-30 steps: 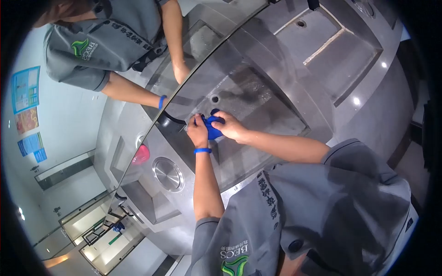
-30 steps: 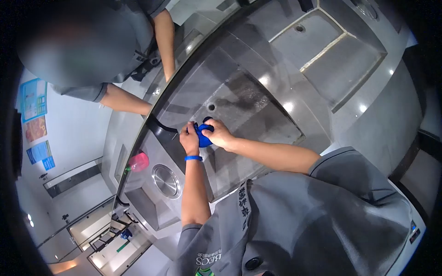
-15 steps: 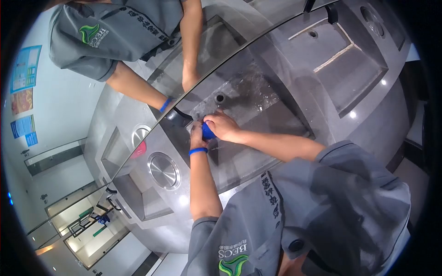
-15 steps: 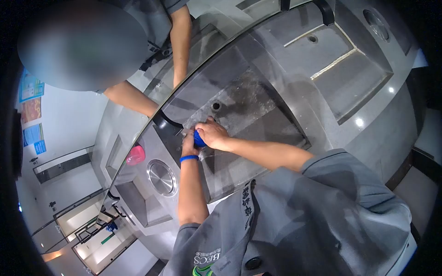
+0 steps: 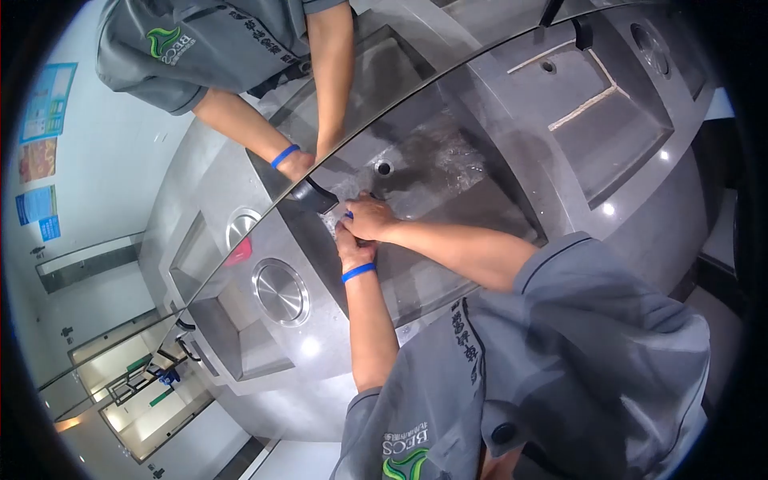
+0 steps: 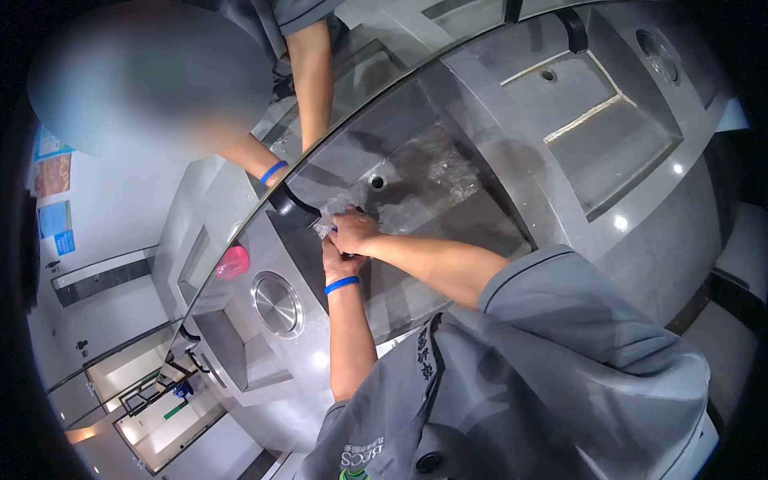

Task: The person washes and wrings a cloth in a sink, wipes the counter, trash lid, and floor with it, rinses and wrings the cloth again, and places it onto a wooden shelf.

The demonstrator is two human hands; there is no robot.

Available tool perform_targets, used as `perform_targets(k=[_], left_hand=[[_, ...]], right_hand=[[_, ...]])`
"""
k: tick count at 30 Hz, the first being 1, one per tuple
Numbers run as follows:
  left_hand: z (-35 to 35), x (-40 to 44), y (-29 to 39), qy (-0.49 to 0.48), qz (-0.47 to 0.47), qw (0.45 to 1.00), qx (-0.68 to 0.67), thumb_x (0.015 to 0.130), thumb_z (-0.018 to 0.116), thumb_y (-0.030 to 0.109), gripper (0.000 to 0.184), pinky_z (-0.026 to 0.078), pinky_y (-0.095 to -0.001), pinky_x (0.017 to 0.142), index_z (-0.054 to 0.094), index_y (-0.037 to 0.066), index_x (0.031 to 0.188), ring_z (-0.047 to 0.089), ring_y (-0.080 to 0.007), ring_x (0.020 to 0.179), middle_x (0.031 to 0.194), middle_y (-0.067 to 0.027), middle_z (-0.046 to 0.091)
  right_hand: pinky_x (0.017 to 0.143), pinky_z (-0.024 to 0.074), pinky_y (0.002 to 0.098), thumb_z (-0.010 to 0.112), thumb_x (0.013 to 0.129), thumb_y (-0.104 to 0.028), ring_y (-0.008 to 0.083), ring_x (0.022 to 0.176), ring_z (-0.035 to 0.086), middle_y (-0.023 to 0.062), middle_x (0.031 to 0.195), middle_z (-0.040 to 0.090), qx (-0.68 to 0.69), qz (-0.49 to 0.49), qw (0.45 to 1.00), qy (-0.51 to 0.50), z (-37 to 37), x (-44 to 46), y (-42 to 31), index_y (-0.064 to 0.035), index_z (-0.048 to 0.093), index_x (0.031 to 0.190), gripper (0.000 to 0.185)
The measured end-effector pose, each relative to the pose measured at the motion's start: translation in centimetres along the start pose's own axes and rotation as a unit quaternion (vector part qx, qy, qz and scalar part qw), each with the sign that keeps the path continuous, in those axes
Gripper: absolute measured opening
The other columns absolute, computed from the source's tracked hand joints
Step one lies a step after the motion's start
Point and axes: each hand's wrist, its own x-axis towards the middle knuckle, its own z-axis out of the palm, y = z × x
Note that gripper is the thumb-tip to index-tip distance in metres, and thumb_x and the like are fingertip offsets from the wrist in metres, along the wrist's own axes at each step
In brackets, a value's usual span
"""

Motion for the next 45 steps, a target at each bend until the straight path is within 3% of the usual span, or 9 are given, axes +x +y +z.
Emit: perform_targets(k=[7, 12, 15, 20, 25, 28, 38, 41, 45], left_hand=[[-6.5, 9.7, -3.2, -0.229, 0.168, 0.953, 0.104, 0.101, 0.029, 0.038, 0.048, 0.046, -0.0368, 0.098, 0.05, 0.008, 0.132, 0.052, -0.0168, 0.118, 0.126, -0.0168, 0.055], [1.2, 1.4, -2.4, -0.507, -0.01, 0.849, -0.148, 0.092, 0.041, 0.031, 0.041, 0.036, -0.0346, 0.103, 0.046, 0.005, 0.123, 0.05, -0.0225, 0.118, 0.122, -0.0099, 0.055], [-3.4, 7.4, -1.8, -0.202, 0.031, 0.978, -0.05, 0.096, 0.033, 0.047, 0.053, 0.042, -0.0442, 0.1, 0.056, 0.003, 0.112, 0.056, -0.03, 0.111, 0.115, -0.0148, 0.061], [0.8, -3.8, -6.4, -0.098, 0.043, 0.994, -0.033, 0.091, 0.047, 0.047, 0.036, 0.051, -0.0419, 0.082, 0.058, 0.014, 0.095, 0.062, -0.0237, 0.094, 0.102, -0.0056, 0.064], [0.6, -4.6, -9.5, -0.202, -0.024, 0.978, -0.044, 0.093, 0.047, 0.046, 0.038, 0.05, -0.0422, 0.086, 0.062, 0.013, 0.103, 0.061, -0.0248, 0.098, 0.104, -0.0055, 0.065], [3.4, -8.0, -11.2, -0.16, 0.014, 0.987, -0.012, 0.092, 0.048, 0.041, 0.036, 0.054, -0.0418, 0.081, 0.062, 0.013, 0.108, 0.064, -0.0236, 0.097, 0.107, -0.0052, 0.066], [2.2, -14.9, -8.5, -0.038, 0.285, 0.956, 0.066, 0.092, 0.058, 0.033, 0.031, 0.053, -0.036, 0.075, 0.058, 0.006, 0.107, 0.06, -0.0188, 0.085, 0.097, -0.008, 0.062], [0.4, -22.3, -5.5, -0.022, 0.338, 0.919, 0.203, 0.094, 0.058, 0.038, 0.032, 0.048, -0.0285, 0.066, 0.061, 0.007, 0.094, 0.056, -0.0119, 0.074, 0.083, -0.0017, 0.06], [-3.5, -25.8, -4.8, -0.004, 0.397, 0.89, 0.226, 0.095, 0.056, 0.037, 0.039, 0.046, -0.028, 0.066, 0.066, 0.0, 0.092, 0.055, -0.0099, 0.074, 0.077, -0.0034, 0.064]], right_hand=[[0.084, 0.0502, 0.0442, 0.06, 0.076, -0.022, 0.0357, 0.099, 0.064, 0.0211, 0.102, 0.065, -0.085, -0.082, 0.992, -0.046, -0.3, 0.0, 0.3, -0.0058, 0.07, 0.1, 0.03], [0.087, 0.0482, 0.0444, 0.064, 0.074, -0.013, 0.0355, 0.105, 0.059, 0.0184, 0.111, 0.06, 0.029, -0.085, 0.996, -0.004, -5.4, -2.0, 0.6, -0.0085, 0.063, 0.103, 0.029], [0.088, 0.0468, 0.0426, 0.061, 0.076, -0.006, 0.034, 0.108, 0.057, 0.0149, 0.112, 0.057, 0.118, -0.064, 0.991, 0.011, -4.8, -3.6, 1.4, -0.0127, 0.064, 0.098, 0.023], [0.078, 0.0484, 0.0414, 0.061, 0.07, -0.004, 0.0308, 0.09, 0.06, 0.0124, 0.093, 0.061, 0.242, -0.149, 0.959, -0.019, -7.5, -8.8, 3.3, -0.012, 0.067, 0.09, 0.022], [0.072, 0.0499, 0.0317, 0.067, 0.066, -0.004, 0.0138, 0.079, 0.058, 0.0031, 0.081, 0.063, 0.414, -0.167, 0.882, -0.156, -14.3, -11.2, 5.5, -0.0061, 0.071, 0.091, 0.025], [0.075, 0.0531, 0.0319, 0.067, 0.076, -0.004, 0.0155, 0.085, 0.061, 0.0041, 0.088, 0.064, 0.689, -0.008, 0.698, -0.197, -14.8, -11.7, 8.0, -0.0046, 0.068, 0.094, 0.018], [0.093, 0.0452, 0.0349, 0.068, 0.084, -0.045, 0.0217, 0.114, 0.052, 0.0172, 0.121, 0.054, 0.494, 0.027, 0.867, 0.059, -8.4, -14.9, 0.5, 0.0052, 0.039, 0.132, 0.075], [0.083, 0.0499, 0.0301, 0.063, 0.091, -0.03, 0.0109, 0.094, 0.06, 0.0018, 0.102, 0.061, 0.687, 0.06, 0.723, -0.046, -7.7, -18.3, -6.2, -0.0121, 0.059, 0.111, 0.027], [0.086, 0.0509, 0.0315, 0.057, 0.094, -0.039, 0.0165, 0.098, 0.064, 0.0042, 0.107, 0.066, 0.716, 0.117, 0.682, -0.087, -4.8, -22.2, -9.7, -0.0111, 0.062, 0.116, 0.036]])
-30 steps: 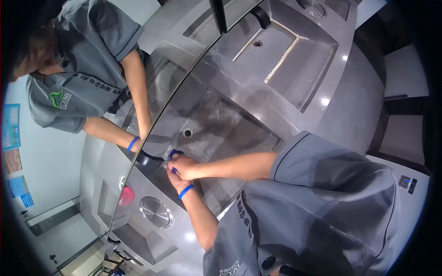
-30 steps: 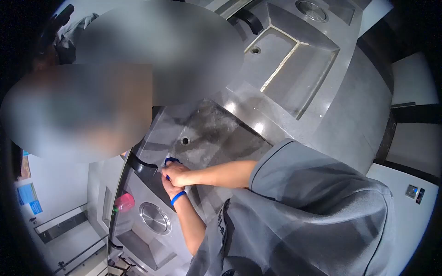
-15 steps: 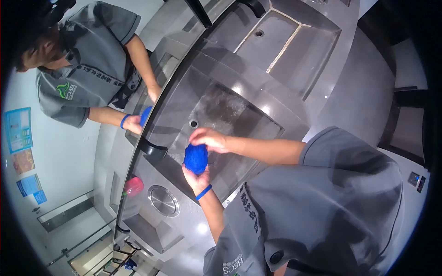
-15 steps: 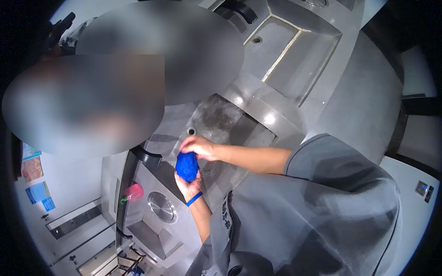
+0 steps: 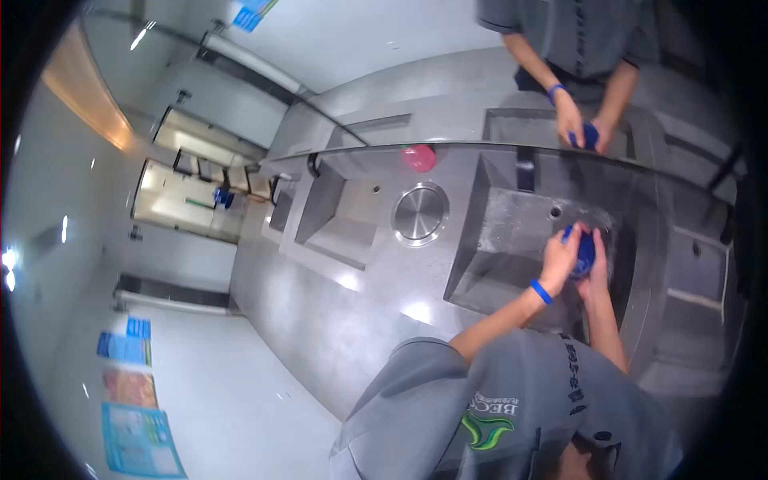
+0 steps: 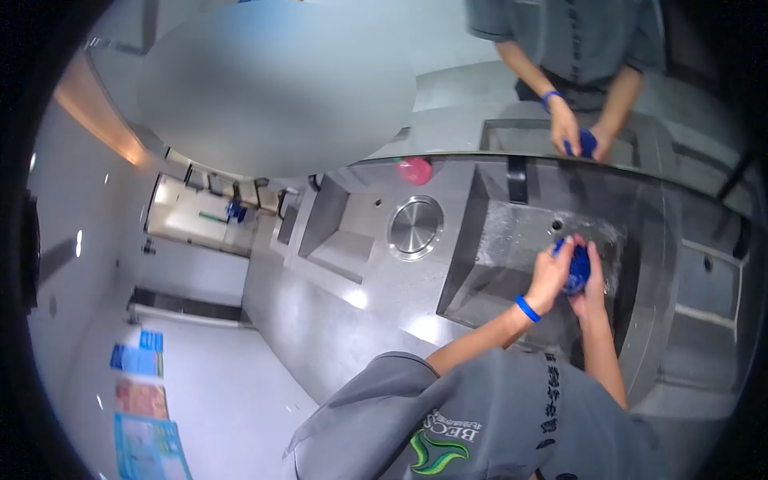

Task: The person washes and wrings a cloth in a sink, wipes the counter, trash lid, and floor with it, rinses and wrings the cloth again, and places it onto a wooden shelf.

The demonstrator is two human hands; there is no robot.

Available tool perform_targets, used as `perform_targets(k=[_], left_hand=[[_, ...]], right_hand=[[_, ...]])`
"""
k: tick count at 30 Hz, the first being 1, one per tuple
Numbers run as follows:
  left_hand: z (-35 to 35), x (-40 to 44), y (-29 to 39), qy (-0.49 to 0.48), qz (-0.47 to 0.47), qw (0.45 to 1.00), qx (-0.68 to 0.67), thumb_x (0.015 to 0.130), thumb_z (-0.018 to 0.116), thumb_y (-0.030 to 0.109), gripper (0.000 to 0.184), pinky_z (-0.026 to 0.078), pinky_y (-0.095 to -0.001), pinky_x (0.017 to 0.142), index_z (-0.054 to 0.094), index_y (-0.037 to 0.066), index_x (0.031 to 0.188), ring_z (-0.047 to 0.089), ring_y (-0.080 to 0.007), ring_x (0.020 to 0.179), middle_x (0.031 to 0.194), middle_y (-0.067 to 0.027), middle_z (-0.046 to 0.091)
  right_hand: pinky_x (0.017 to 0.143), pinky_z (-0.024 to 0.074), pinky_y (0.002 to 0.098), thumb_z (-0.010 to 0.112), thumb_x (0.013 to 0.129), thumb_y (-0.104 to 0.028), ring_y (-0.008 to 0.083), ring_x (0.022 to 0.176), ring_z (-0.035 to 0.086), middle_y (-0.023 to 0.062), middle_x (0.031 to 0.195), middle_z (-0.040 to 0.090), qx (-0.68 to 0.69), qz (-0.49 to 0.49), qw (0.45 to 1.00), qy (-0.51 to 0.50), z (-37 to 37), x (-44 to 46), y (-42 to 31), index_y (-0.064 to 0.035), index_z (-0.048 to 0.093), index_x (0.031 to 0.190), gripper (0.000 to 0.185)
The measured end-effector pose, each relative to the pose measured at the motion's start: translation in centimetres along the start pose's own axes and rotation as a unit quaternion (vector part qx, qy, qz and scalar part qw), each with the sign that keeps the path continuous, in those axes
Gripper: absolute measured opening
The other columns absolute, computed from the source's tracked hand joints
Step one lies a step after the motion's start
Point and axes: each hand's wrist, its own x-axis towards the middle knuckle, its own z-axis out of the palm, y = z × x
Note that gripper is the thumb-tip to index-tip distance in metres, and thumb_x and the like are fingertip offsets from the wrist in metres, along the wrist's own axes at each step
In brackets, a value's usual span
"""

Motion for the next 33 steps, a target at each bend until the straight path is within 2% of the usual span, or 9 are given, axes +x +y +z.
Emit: perform_targets(k=[5, 9, 14, 21, 22, 24, 26, 30, 33], left_hand=[[-2.1, -1.5, -0.3, 0.002, -0.128, 0.985, -0.117, 0.096, 0.04, 0.057, 0.052, 0.048, -0.0417, 0.079, 0.056, 0.012, 0.116, 0.057, -0.0201, 0.101, 0.11, -0.0091, 0.06], [-3.4, -2.5, 0.9, -0.067, -0.307, 0.899, -0.307, 0.094, 0.037, 0.063, 0.053, 0.047, -0.0529, 0.086, 0.047, 0.025, 0.129, 0.053, -0.0216, 0.115, 0.131, -0.0088, 0.049], [-4.7, -2.7, -0.1, -0.165, -0.275, 0.859, -0.399, 0.094, 0.049, 0.051, 0.046, 0.051, -0.0433, 0.085, 0.054, 0.017, 0.124, 0.06, -0.0192, 0.105, 0.118, -0.008, 0.06], [-2.3, -1.8, -6.3, -0.043, -0.266, 0.883, -0.385, 0.094, 0.054, 0.034, 0.031, 0.055, -0.0375, 0.076, 0.06, 0.009, 0.111, 0.065, -0.02, 0.088, 0.103, -0.0067, 0.065], [-2.4, -1.2, -5.9, -0.05, -0.286, 0.875, -0.389, 0.094, 0.054, 0.035, 0.031, 0.055, -0.0377, 0.078, 0.059, 0.009, 0.11, 0.065, -0.0199, 0.087, 0.101, -0.0076, 0.065], [-1.7, 0.6, -4.8, -0.118, -0.21, 0.879, -0.411, 0.095, 0.051, 0.047, 0.045, 0.052, -0.038, 0.085, 0.057, 0.008, 0.116, 0.064, -0.021, 0.096, 0.109, -0.0091, 0.064], [1.3, 2.1, -3.7, -0.129, -0.286, 0.864, -0.395, 0.091, 0.042, 0.066, 0.066, 0.048, -0.0416, 0.094, 0.055, 0.01, 0.123, 0.059, -0.024, 0.109, 0.118, -0.0097, 0.061], [6.9, 3.9, -8.4, -0.185, -0.281, 0.882, -0.33, 0.086, 0.042, 0.071, 0.072, 0.036, -0.049, 0.107, 0.045, 0.018, 0.134, 0.048, -0.0266, 0.125, 0.134, -0.006, 0.05], [10.4, 1.8, -2.7, -0.42, -0.242, 0.727, -0.486, 0.096, 0.036, 0.056, 0.065, 0.034, -0.0524, 0.107, 0.03, 0.016, 0.146, 0.044, -0.0331, 0.126, 0.138, -0.0175, 0.044]], right_hand=[[0.079, 0.0492, 0.0294, 0.066, 0.089, -0.025, 0.0135, 0.086, 0.061, 0.0039, 0.096, 0.063, -0.163, -0.125, 0.976, 0.067, 1.5, -0.8, 0.6, -0.0068, 0.062, 0.103, 0.023], [0.077, 0.0447, 0.0261, 0.067, 0.086, -0.014, 0.011, 0.083, 0.055, 0.0017, 0.089, 0.059, -0.426, -0.284, 0.858, 0.044, 5.2, -3.9, -0.3, -0.0066, 0.061, 0.094, 0.013], [0.082, 0.0429, 0.0263, 0.063, 0.089, -0.019, 0.0122, 0.089, 0.054, 0.0029, 0.094, 0.059, -0.44, -0.17, 0.88, -0.05, 5.2, -4.2, -1.2, -0.0044, 0.06, 0.101, 0.02], [0.105, 0.0331, 0.0367, 0.062, 0.089, -0.023, 0.0269, 0.124, 0.046, 0.0148, 0.132, 0.05, -0.629, -0.401, 0.665, 0.028, 1.1, -5.8, 0.2, -0.0045, 0.05, 0.129, 0.046], [0.109, 0.0287, 0.0363, 0.063, 0.086, -0.021, 0.0273, 0.13, 0.041, 0.0148, 0.138, 0.045, -0.518, -0.341, 0.784, 0.005, 0.1, -4.2, 0.5, -0.0046, 0.046, 0.134, 0.054], [0.102, 0.037, 0.0362, 0.071, 0.079, -0.022, 0.0238, 0.119, 0.049, 0.0123, 0.129, 0.052, -0.539, -0.283, 0.793, -0.003, 1.5, -2.1, -0.2, -0.0071, 0.05, 0.13, 0.056], [0.08, 0.0496, 0.034, 0.075, 0.076, -0.025, 0.0192, 0.089, 0.062, 0.011, 0.097, 0.065, -0.56, -0.311, 0.766, 0.056, 0.3, 0.5, -3.0, -0.0038, 0.061, 0.109, 0.042], [0.072, 0.052, 0.0382, 0.073, 0.074, -0.02, 0.0292, 0.081, 0.065, 0.0118, 0.089, 0.066, -0.576, -0.385, 0.718, -0.071, -2.1, 2.4, -9.5, -0.0074, 0.065, 0.094, 0.025], [0.079, 0.0498, 0.0406, 0.07, 0.067, -0.017, 0.032, 0.089, 0.061, 0.0106, 0.102, 0.061, -0.611, -0.433, 0.593, -0.296, -3.6, 2.1, -12.7, -0.0082, 0.065, 0.091, 0.026]])
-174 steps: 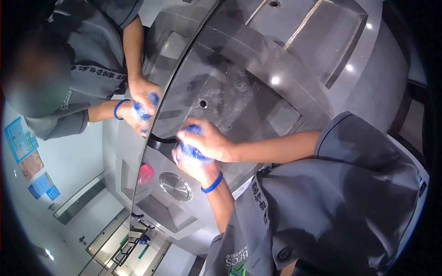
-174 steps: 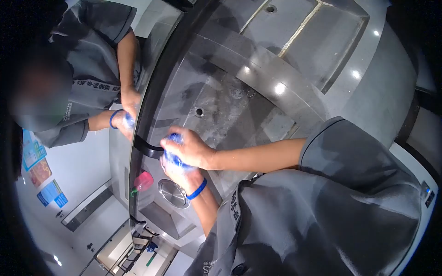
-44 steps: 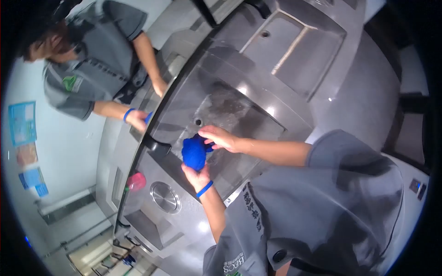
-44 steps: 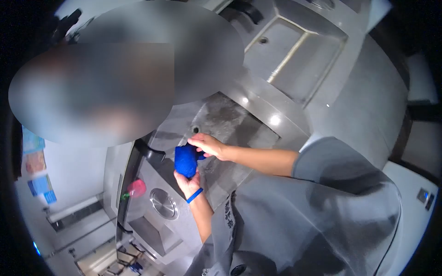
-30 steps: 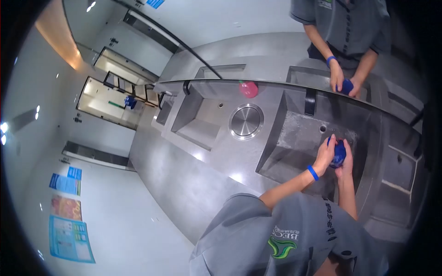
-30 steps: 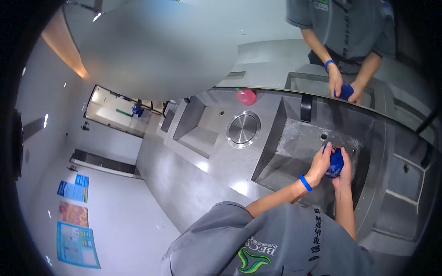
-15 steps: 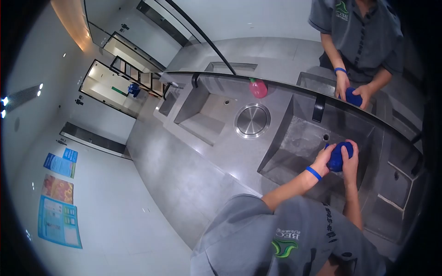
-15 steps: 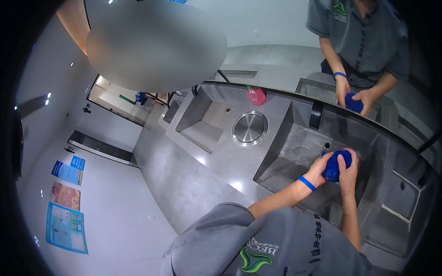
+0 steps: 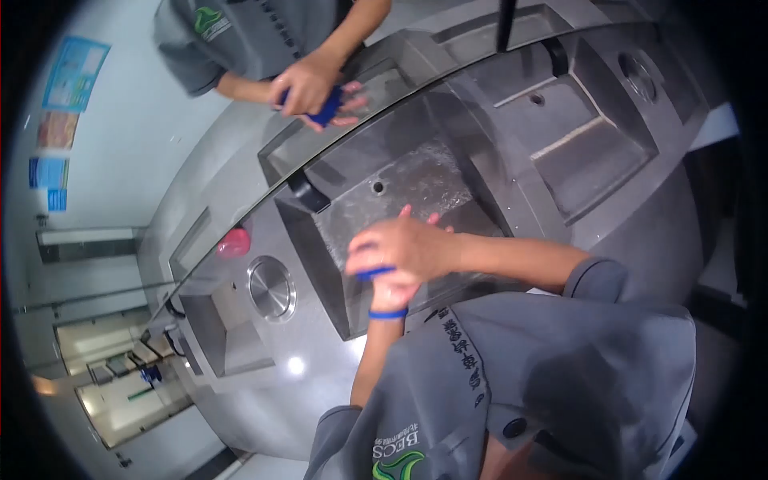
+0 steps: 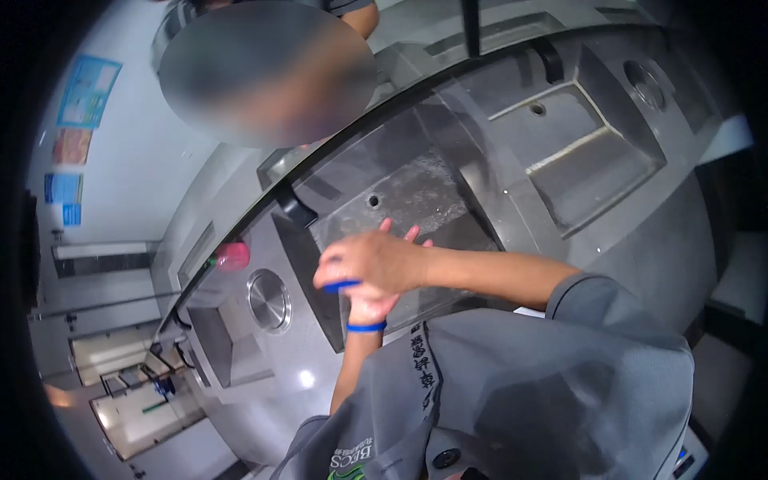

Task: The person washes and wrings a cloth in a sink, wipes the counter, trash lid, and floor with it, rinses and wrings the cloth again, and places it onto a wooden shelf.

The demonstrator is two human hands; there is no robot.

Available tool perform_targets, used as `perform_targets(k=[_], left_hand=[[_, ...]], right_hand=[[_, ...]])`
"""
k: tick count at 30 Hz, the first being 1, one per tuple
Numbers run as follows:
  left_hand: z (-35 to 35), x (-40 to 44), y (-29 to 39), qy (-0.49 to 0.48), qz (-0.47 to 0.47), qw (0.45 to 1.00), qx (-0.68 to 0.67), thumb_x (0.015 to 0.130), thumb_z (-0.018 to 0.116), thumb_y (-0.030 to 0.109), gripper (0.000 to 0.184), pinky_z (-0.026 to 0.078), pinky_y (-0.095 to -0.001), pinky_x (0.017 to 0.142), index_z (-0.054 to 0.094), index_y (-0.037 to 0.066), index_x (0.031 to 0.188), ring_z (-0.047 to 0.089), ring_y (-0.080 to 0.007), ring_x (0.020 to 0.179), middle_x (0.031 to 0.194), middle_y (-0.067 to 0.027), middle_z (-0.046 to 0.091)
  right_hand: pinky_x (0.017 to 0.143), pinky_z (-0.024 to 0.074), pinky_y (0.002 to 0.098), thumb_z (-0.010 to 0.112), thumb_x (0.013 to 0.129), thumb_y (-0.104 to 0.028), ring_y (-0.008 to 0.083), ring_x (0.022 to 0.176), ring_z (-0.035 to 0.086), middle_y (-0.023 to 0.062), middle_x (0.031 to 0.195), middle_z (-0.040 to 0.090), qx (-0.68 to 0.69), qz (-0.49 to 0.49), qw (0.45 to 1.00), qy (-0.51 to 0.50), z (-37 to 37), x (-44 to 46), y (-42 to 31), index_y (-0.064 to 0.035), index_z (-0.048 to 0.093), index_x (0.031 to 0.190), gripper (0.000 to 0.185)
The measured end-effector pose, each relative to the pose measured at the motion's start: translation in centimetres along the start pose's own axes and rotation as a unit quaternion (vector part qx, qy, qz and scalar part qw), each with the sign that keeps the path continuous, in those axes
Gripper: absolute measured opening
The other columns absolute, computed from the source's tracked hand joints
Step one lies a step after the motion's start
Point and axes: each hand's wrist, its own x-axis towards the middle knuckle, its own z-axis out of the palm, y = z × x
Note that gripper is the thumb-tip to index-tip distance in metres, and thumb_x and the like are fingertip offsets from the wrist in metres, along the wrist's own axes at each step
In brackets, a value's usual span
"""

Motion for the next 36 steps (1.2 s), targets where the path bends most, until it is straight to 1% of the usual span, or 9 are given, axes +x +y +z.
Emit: perform_targets(k=[2, 6, 11, 14, 16, 19, 24, 29, 36], left_hand=[[1.0, -0.5, 1.4, 0.023, 0.006, 1.0, 0.011, 0.096, 0.035, 0.056, 0.063, 0.035, -0.0521, 0.106, 0.033, 0.014, 0.144, 0.047, -0.0332, 0.124, 0.135, -0.0186, 0.047], [0.3, -0.4, 3.5, 0.083, 0.034, 0.996, 0.024, 0.098, 0.034, 0.053, 0.059, 0.039, -0.0507, 0.103, 0.04, 0.012, 0.139, 0.052, -0.033, 0.118, 0.128, -0.0201, 0.052], [-1.5, 2.0, 3.9, 0.251, 0.168, 0.946, 0.119, 0.098, 0.046, 0.033, 0.032, 0.048, -0.0376, 0.091, 0.055, 0.008, 0.115, 0.059, -0.0228, 0.102, 0.106, -0.0103, 0.061], [-0.6, 4.0, 4.7, 0.317, 0.2, 0.921, 0.106, 0.091, 0.059, 0.021, 0.013, 0.05, -0.0321, 0.079, 0.059, 0.009, 0.094, 0.06, -0.0169, 0.087, 0.092, -0.0037, 0.06], [0.5, 5.1, 4.4, 0.395, 0.256, 0.864, 0.18, 0.09, 0.057, 0.017, 0.01, 0.05, -0.0312, 0.074, 0.057, 0.008, 0.091, 0.06, -0.017, 0.081, 0.09, -0.0043, 0.059], [-0.5, 7.6, 4.4, 0.406, 0.323, 0.78, 0.349, 0.085, 0.057, 0.005, 0.008, 0.047, -0.0284, 0.063, 0.052, 0.005, 0.08, 0.052, -0.0113, 0.067, 0.075, -0.0025, 0.054], [-3.9, 10.8, 4.5, 0.381, 0.31, 0.583, 0.647, 0.08, 0.061, 0.0, 0.016, 0.043, -0.0286, 0.058, 0.048, 0.002, 0.07, 0.046, -0.0097, 0.062, 0.066, -0.0026, 0.052], [-6.0, 10.7, 5.8, 0.288, 0.294, 0.45, 0.793, 0.073, 0.061, 0.001, 0.019, 0.037, -0.0348, 0.053, 0.043, -0.001, 0.067, 0.038, -0.0163, 0.055, 0.059, -0.0104, 0.041], [-7.8, 9.7, 8.3, 0.288, 0.22, 0.451, 0.816, 0.075, 0.059, 0.006, 0.016, 0.038, -0.0387, 0.053, 0.046, -0.001, 0.069, 0.041, -0.0226, 0.053, 0.059, -0.0167, 0.044]], right_hand=[[0.087, 0.0464, 0.0424, 0.068, 0.066, -0.017, 0.0307, 0.092, 0.06, 0.0113, 0.109, 0.059, -0.017, -0.108, 0.989, -0.095, -1.7, 1.0, -1.4, -0.0076, 0.064, 0.09, 0.026], [0.087, 0.0443, 0.0394, 0.069, 0.063, -0.01, 0.03, 0.089, 0.06, 0.0125, 0.105, 0.061, 0.075, -0.159, 0.984, -0.041, -2.0, 1.0, -0.8, -0.0052, 0.062, 0.09, 0.028], [0.074, 0.0485, 0.0337, 0.071, 0.082, -0.015, 0.0218, 0.08, 0.062, 0.007, 0.086, 0.065, 0.164, 0.13, 0.965, 0.161, -1.6, 1.4, 0.4, -0.0078, 0.062, 0.092, 0.015], [0.072, 0.0484, 0.0302, 0.067, 0.087, -0.015, 0.0136, 0.079, 0.061, 0.0044, 0.086, 0.064, 0.214, 0.321, 0.886, 0.257, -0.8, 2.6, 0.9, -0.0061, 0.061, 0.091, 0.012], [0.068, 0.0472, 0.0252, 0.064, 0.09, -0.017, 0.0079, 0.078, 0.058, 0.0023, 0.083, 0.061, 0.334, 0.347, 0.808, 0.34, 0.6, 2.9, 2.3, -0.0043, 0.058, 0.088, 0.014], [0.063, 0.0463, 0.0227, 0.062, 0.091, -0.015, 0.0081, 0.073, 0.057, 0.0034, 0.08, 0.059, 0.489, 0.393, 0.645, 0.436, 1.1, 3.0, 5.7, -0.0043, 0.056, 0.087, 0.013], [0.061, 0.0479, 0.0263, 0.058, 0.089, -0.01, 0.0109, 0.069, 0.058, 0.0042, 0.079, 0.059, 0.536, 0.442, 0.561, 0.45, 1.8, 1.1, 12.0, -0.0035, 0.057, 0.087, 0.007], [0.06, 0.0494, 0.0288, 0.054, 0.087, -0.007, 0.014, 0.068, 0.058, 0.0047, 0.075, 0.057, 0.623, 0.447, 0.49, 0.414, 3.4, -0.1, 14.3, -0.0043, 0.058, 0.083, 0.006], [0.059, 0.0481, 0.0327, 0.055, 0.083, -0.006, 0.0157, 0.067, 0.057, 0.0054, 0.075, 0.056, 0.638, 0.48, 0.463, 0.385, 6.6, 0.3, 17.1, -0.0058, 0.058, 0.084, 0.003]])
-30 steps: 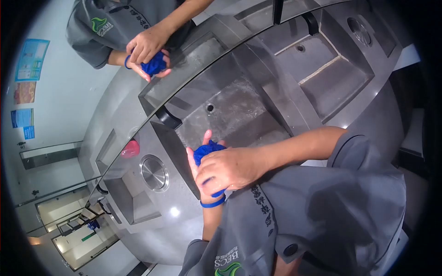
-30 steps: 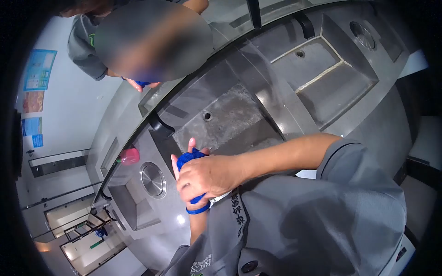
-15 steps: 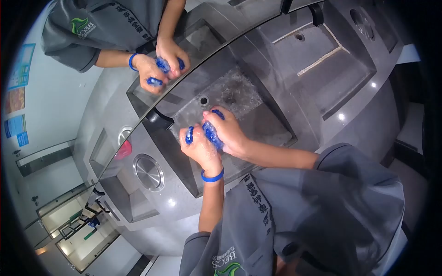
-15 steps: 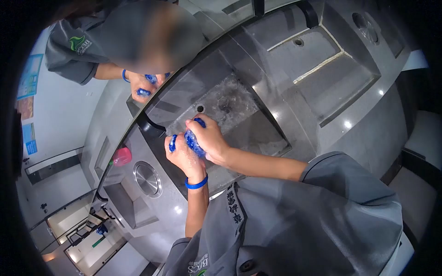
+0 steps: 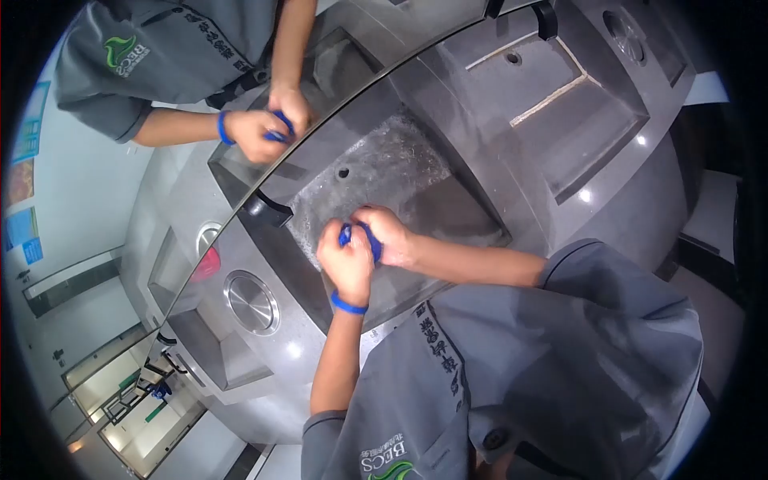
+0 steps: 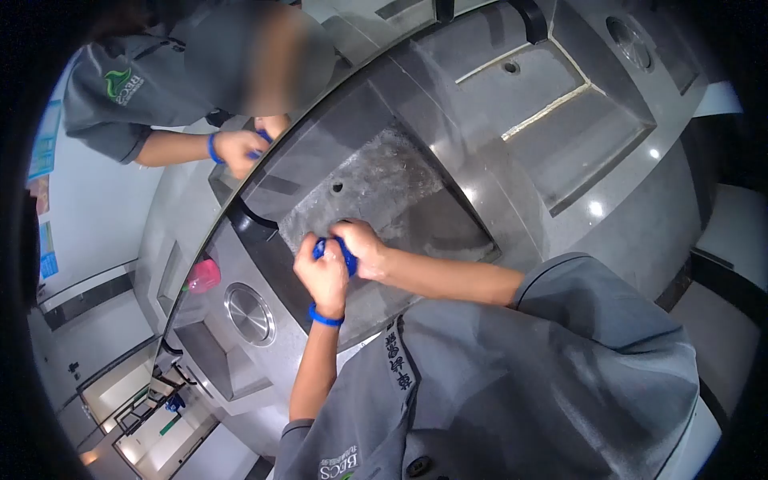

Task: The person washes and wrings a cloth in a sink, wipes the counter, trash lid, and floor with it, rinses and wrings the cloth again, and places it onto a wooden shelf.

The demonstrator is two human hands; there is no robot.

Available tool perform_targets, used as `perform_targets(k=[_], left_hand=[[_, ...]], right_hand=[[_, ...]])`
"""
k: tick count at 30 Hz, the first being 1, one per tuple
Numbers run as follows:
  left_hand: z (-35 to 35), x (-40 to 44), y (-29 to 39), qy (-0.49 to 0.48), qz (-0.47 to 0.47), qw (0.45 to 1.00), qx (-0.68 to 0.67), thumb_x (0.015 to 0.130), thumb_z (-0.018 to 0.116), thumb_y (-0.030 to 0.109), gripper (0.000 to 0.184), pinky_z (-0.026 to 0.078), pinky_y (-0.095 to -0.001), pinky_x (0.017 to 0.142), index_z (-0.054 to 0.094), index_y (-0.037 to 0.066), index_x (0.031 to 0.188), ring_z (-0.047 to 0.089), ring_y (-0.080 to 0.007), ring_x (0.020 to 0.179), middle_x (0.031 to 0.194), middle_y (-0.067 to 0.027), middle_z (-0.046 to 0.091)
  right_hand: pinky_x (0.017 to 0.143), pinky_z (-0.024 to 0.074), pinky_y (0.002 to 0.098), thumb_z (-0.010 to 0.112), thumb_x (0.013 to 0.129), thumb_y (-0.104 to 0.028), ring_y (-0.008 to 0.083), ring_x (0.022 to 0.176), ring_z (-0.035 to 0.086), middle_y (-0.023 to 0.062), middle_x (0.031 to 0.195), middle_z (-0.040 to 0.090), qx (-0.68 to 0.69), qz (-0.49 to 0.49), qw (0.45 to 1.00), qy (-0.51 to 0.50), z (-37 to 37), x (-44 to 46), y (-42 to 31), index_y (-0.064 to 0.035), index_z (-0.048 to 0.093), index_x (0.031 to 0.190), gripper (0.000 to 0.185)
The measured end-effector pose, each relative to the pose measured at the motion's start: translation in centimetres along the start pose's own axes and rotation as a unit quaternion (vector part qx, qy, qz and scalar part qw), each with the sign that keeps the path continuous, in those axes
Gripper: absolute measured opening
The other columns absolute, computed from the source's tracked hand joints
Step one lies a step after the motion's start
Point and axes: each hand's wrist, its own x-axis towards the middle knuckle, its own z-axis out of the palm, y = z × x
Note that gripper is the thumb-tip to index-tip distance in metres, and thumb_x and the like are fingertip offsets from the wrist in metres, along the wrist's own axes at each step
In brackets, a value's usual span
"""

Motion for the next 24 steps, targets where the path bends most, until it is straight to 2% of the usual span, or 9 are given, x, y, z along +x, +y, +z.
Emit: perform_targets(k=[2, 4, 5, 8, 12, 14, 19, 22, 24], left_hand=[[-0.4, 0.1, -2.8, -0.069, -0.222, 0.966, -0.111, 0.082, 0.056, 0.023, 0.022, 0.044, -0.0381, 0.056, 0.054, 0.001, 0.085, 0.052, -0.0244, 0.059, 0.069, -0.0161, 0.053], [-2.0, -0.4, -3.8, -0.093, -0.452, 0.827, -0.323, 0.09, 0.055, 0.047, 0.045, 0.051, -0.0352, 0.057, 0.058, 0.007, 0.109, 0.063, -0.0247, 0.066, 0.09, -0.011, 0.066], [-5.0, 0.1, -3.5, -0.222, -0.487, 0.72, -0.441, 0.092, 0.048, 0.059, 0.056, 0.054, -0.031, 0.057, 0.051, 0.01, 0.118, 0.064, -0.0175, 0.077, 0.103, -0.0052, 0.064], [-8.9, -2.5, -0.6, -0.116, -0.493, 0.666, -0.547, 0.093, 0.055, 0.046, 0.042, 0.053, -0.0268, 0.058, 0.052, 0.009, 0.112, 0.061, -0.0135, 0.069, 0.089, -0.0042, 0.063], [-8.1, -8.0, -0.6, -0.165, -0.392, 0.748, -0.509, 0.087, 0.068, 0.022, 0.03, 0.05, -0.023, 0.056, 0.053, 0.007, 0.108, 0.057, -0.0097, 0.063, 0.082, -0.002, 0.062], [-6.1, -9.1, 1.9, -0.135, -0.376, 0.789, -0.466, 0.083, 0.071, 0.011, 0.03, 0.05, -0.0221, 0.055, 0.052, 0.006, 0.106, 0.056, -0.0083, 0.061, 0.083, -0.0017, 0.061], [2.1, -9.9, 1.9, -0.021, -0.326, 0.882, -0.34, 0.088, 0.07, 0.017, 0.015, 0.036, -0.0208, 0.049, 0.059, 0.007, 0.085, 0.049, -0.0054, 0.057, 0.069, 0.002, 0.057], [6.0, -8.2, -1.7, 0.004, -0.201, 0.955, -0.216, 0.089, 0.068, 0.023, 0.021, 0.046, -0.0297, 0.056, 0.061, 0.004, 0.085, 0.057, -0.0148, 0.057, 0.067, -0.0026, 0.06], [6.5, -6.3, -3.1, 0.048, -0.051, 0.997, -0.022, 0.089, 0.066, 0.023, 0.02, 0.049, -0.0359, 0.062, 0.062, 0.004, 0.092, 0.062, -0.027, 0.065, 0.073, -0.0111, 0.064]], right_hand=[[0.071, 0.051, 0.0333, 0.061, 0.087, -0.022, 0.0183, 0.084, 0.061, 0.0097, 0.094, 0.061, -0.12, -0.032, 0.989, 0.087, -0.2, 0.3, 1.2, -0.0018, 0.058, 0.102, 0.026], [0.086, 0.0479, 0.0336, 0.066, 0.085, -0.035, 0.0211, 0.105, 0.057, 0.0137, 0.109, 0.059, -0.266, -0.088, 0.957, 0.077, 1.5, -1.2, -0.3, 0.0019, 0.054, 0.117, 0.051], [0.098, 0.0409, 0.0353, 0.069, 0.082, -0.041, 0.0231, 0.117, 0.051, 0.0159, 0.124, 0.053, -0.327, -0.109, 0.939, 0.012, 2.1, -2.6, -2.2, 0.0011, 0.044, 0.131, 0.069], [0.099, 0.0366, 0.0475, 0.066, 0.086, -0.035, 0.0231, 0.121, 0.045, 0.0102, 0.138, 0.039, -0.329, 0.016, 0.943, -0.054, 2.0, -7.6, -3.8, -0.0091, 0.029, 0.143, 0.073], [0.095, 0.0403, 0.0461, 0.068, 0.085, -0.033, 0.0232, 0.117, 0.049, 0.01, 0.123, 0.054, -0.375, -0.008, 0.927, -0.011, -2.9, -11.5, -3.5, -0.0095, 0.046, 0.13, 0.056], [0.076, 0.048, 0.0356, 0.07, 0.085, -0.029, 0.0179, 0.094, 0.057, 0.0095, 0.108, 0.059, -0.415, -0.097, 0.904, -0.003, -6.8, -11.5, -4.8, -0.0067, 0.055, 0.113, 0.039], [0.056, 0.0486, 0.0299, 0.067, 0.087, -0.024, 0.0143, 0.076, 0.058, 0.0087, 0.098, 0.059, -0.484, -0.184, 0.855, 0.018, -10.3, -13.9, -8.9, -0.0021, 0.052, 0.096, 0.028], [0.052, 0.0498, 0.031, 0.064, 0.089, -0.023, 0.0157, 0.077, 0.058, 0.0104, 0.099, 0.057, -0.471, -0.213, 0.855, 0.045, -10.6, -13.2, -7.8, -0.0021, 0.05, 0.102, 0.028], [0.053, 0.0505, 0.0308, 0.064, 0.089, -0.022, 0.0166, 0.079, 0.058, 0.0113, 0.099, 0.056, -0.416, -0.241, 0.874, 0.079, -9.9, -12.7, -5.7, -0.0043, 0.049, 0.107, 0.03]])
